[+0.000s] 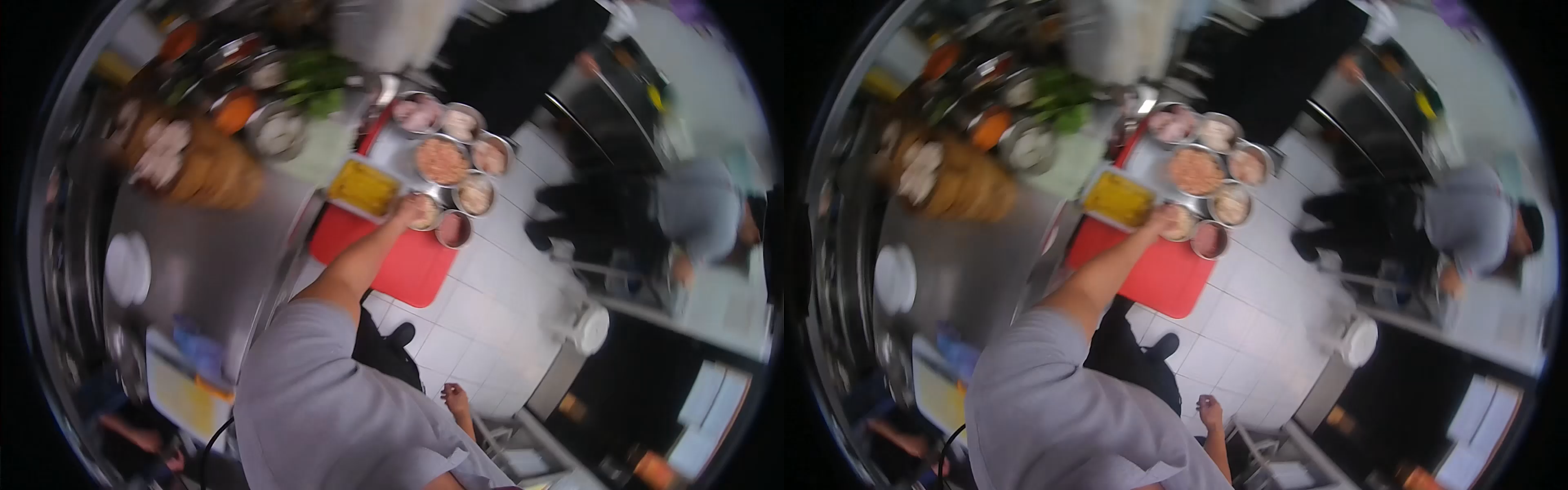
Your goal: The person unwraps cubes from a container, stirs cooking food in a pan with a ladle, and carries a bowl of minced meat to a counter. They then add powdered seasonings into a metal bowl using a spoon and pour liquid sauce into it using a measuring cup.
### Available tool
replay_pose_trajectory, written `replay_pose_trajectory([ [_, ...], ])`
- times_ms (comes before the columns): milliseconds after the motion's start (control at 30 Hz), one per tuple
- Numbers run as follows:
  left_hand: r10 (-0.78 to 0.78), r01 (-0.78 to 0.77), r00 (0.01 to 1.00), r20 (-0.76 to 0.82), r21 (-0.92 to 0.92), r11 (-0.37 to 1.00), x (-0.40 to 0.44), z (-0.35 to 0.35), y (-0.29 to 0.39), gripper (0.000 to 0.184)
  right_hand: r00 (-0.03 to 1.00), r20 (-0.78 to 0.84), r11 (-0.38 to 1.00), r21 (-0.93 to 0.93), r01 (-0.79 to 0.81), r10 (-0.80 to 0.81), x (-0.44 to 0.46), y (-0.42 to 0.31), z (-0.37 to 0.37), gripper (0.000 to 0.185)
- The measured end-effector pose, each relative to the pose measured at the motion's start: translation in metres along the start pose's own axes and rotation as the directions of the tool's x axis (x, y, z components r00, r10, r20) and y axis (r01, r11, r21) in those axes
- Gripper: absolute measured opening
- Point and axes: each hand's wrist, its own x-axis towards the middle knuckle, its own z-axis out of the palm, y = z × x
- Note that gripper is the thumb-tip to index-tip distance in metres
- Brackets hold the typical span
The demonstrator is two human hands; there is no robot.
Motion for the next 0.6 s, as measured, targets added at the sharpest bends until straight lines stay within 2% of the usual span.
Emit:
replay_pose_trajectory([
  [33, 0.087, -0.093, 0.996, 0.035, 0.505, 0.858, -0.015, -0.009, -0.005, 0.037, 0.996, 0.084, 0.993, -0.117, -0.032, 0.042, -0.002, -0.013, -0.003, 0.032],
  [67, 0.118, -0.127, 0.990, 0.080, 0.873, 0.472, -0.030, -0.025, -0.003, 0.038, 0.984, 0.154, 0.971, -0.237, -0.046, 0.084, -0.003, -0.028, -0.014, 0.033],
  [100, 0.076, -0.156, 0.988, 0.136, 0.829, 0.538, -0.062, -0.043, 0.007, 0.037, 0.953, 0.270, 0.967, -0.247, -0.071, 0.139, 0.002, -0.031, -0.028, 0.032],
  [133, 0.047, -0.194, 0.977, 0.207, 0.778, 0.598, -0.098, -0.056, 0.014, 0.036, 0.930, 0.345, 0.968, -0.249, -0.039, 0.126, 0.029, -0.007, -0.040, 0.031],
  [167, 0.074, -0.221, 0.973, 0.218, 0.793, 0.568, -0.133, -0.073, 0.016, 0.034, 0.903, 0.414, 0.969, -0.247, -0.013, 0.117, 0.069, 0.018, -0.053, 0.031],
  [200, 0.098, -0.245, 0.969, 0.228, 0.809, 0.535, -0.169, -0.093, 0.018, 0.033, 0.898, 0.392, 0.951, -0.297, -0.080, 0.198, 0.082, -0.008, -0.064, 0.028],
  [233, 0.105, -0.222, 0.975, 0.197, 0.792, 0.569, -0.201, -0.112, 0.016, 0.032, 0.889, 0.362, 0.926, -0.346, -0.150, 0.279, 0.095, -0.031, -0.074, 0.026],
  [300, 0.141, -0.185, 0.982, 0.125, 0.763, 0.619, -0.262, -0.148, 0.010, 0.032, 0.884, 0.463, 0.881, -0.444, 0.162, 0.070, 0.183, -0.030, -0.108, 0.019],
  [333, 0.257, -0.257, 0.958, 0.128, 0.781, 0.570, -0.291, -0.168, 0.000, 0.031, 0.930, 0.288, 0.887, -0.456, -0.078, 0.230, 0.226, -0.049, -0.111, 0.018],
  [367, 0.369, -0.311, 0.921, 0.125, 0.807, 0.502, -0.327, -0.185, -0.008, 0.033, 0.925, 0.334, 0.867, -0.498, 0.012, 0.179, 0.316, -0.042, -0.131, 0.022],
  [400, 0.399, -0.286, 0.914, 0.070, 0.810, 0.512, -0.360, -0.201, -0.019, 0.033, 0.926, 0.291, 0.782, -0.623, -0.008, 0.240, 0.348, -0.082, -0.133, 0.021],
  [433, 0.361, -0.191, 0.921, -0.146, 0.640, 0.744, -0.397, -0.217, -0.034, 0.031, 0.912, 0.370, 0.551, -0.806, 0.218, 0.180, 0.409, -0.118, -0.135, 0.021],
  [467, 0.264, -0.119, 0.905, -0.333, 0.398, 0.910, -0.437, -0.233, -0.054, 0.029, 0.888, 0.445, 0.240, -0.880, 0.409, 0.117, 0.426, -0.161, -0.135, 0.023],
  [500, 0.314, -0.204, 0.824, -0.471, 0.271, 0.941, -0.470, -0.252, -0.087, 0.030, 0.919, 0.372, 0.181, -0.920, 0.347, 0.130, 0.437, -0.197, -0.110, 0.026],
  [533, 0.340, -0.310, 0.727, -0.597, 0.157, 0.938, -0.500, -0.270, -0.129, 0.032, 0.808, 0.554, -0.157, -0.832, 0.532, -0.202, 0.438, -0.220, -0.086, 0.022],
  [567, 0.320, -0.412, 0.588, -0.743, 0.065, 0.909, -0.535, -0.278, -0.173, 0.029, 0.603, 0.682, -0.342, -0.731, 0.591, -0.414, 0.414, -0.251, -0.063, 0.037],
  [600, 0.212, -0.437, 0.478, -0.852, -0.021, 0.899, -0.566, -0.287, -0.229, 0.026, 0.549, 0.649, -0.274, -0.741, 0.613, -0.526, 0.393, -0.282, -0.034, 0.038],
])
